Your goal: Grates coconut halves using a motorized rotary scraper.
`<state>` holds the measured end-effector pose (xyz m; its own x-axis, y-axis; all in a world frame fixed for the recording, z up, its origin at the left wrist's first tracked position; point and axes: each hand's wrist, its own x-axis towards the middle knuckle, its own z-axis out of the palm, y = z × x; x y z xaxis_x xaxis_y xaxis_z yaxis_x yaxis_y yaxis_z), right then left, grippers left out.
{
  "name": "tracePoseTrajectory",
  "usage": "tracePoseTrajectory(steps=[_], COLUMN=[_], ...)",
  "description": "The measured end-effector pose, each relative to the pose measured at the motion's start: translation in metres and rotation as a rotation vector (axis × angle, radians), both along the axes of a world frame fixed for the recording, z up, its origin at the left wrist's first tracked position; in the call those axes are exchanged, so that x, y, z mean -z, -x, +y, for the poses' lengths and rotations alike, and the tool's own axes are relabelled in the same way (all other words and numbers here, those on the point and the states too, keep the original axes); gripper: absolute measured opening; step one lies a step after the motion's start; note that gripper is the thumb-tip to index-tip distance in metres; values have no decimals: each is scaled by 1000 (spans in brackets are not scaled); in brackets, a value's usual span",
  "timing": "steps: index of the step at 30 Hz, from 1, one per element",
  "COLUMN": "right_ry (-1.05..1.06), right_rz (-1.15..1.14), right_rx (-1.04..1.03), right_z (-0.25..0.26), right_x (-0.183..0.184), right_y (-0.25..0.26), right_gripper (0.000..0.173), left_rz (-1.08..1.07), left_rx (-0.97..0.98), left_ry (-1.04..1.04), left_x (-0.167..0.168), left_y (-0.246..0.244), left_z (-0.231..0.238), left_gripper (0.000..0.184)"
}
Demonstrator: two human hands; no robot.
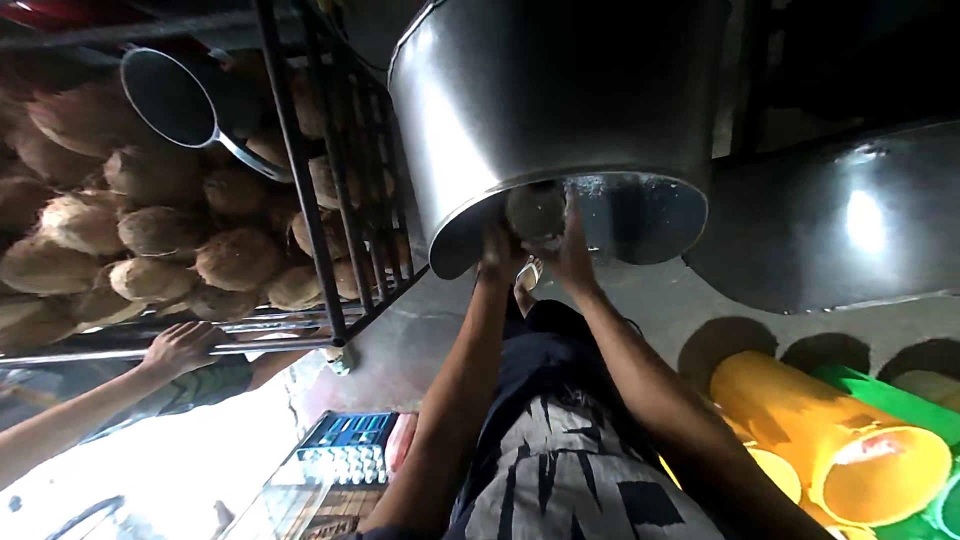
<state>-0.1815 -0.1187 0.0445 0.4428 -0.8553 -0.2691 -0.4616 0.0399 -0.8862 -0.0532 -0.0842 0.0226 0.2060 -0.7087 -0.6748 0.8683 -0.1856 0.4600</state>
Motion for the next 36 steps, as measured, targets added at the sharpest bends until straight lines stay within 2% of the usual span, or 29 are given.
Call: tracePoseTrajectory(steps=[2, 4, 6, 8, 10, 12, 14, 16, 18, 21, 23, 24, 27, 29, 31, 33, 34, 35, 36], right_ry=[-55, -210, -288, -395, -487, -482, -416, -273, -120, -49, -140, -218, -351, -404, -398, -354, -309, -257, -209], right_rz=[-9, -97, -260, -316, -293, -290, -323, -271, -96, 45, -6, -73, -342, -335, -340, -355, -316, -228, -102], right_rx=[32, 128, 279, 408, 480, 517, 499, 375, 168, 42, 91, 150, 398, 505, 530, 520, 491, 417, 292], right_z=[4, -3, -21, -45, -54, -57, -53, -39, -20, 3, -1, -5, -31, -46, -49, -49, -37, -20, -8], right_x=[1, -16, -28, -37, -43, -41, -33, -26, -20, -16, -21, -27, -32, -39, -37, -31, -32, -37, -44], right_y=[-3, -15, -31, -40, -38, -39, -39, -30, -14, -8, -18, -23, -42, -44, -40, -42, -40, -34, -28], right_gripper=[116, 107, 78, 54, 49, 46, 52, 77, 103, 112, 108, 101, 56, 39, 43, 53, 56, 66, 80], left_rz=[-115, -256, -373, -447, -482, -500, -462, -226, -63, -120, -181, -247, -483, -581, -677, -941, -977, -922, -778], left_rx=[71, 147, 134, 98, 135, 184, 217, 100, 15, 87, 84, 79, 132, 263, 355, 479, 514, 466, 324], left_ry=[79, 91, 85, 94, 73, 66, 80, 37, 35, 54, 73, 73, 4, -81, -26, 20, -4, -46, -104], left_x=[-8, -22, -30, -33, -34, -27, -18, -17, -12, -14, -17, -18, -34, -50, -44, -30, -25, -24, -27], left_y=[-2, -6, -3, 4, 11, 12, 8, 6, 1, 0, 0, 1, 8, 13, 13, 1, -2, 0, 2], left_z=[15, 18, 3, -22, -34, -37, -34, -28, -14, 20, 19, 16, -3, -16, -20, -29, -23, -12, -10], left_gripper=[75, 64, 50, 37, 36, 40, 45, 46, 56, 73, 80, 77, 54, 47, 44, 37, 35, 33, 36])
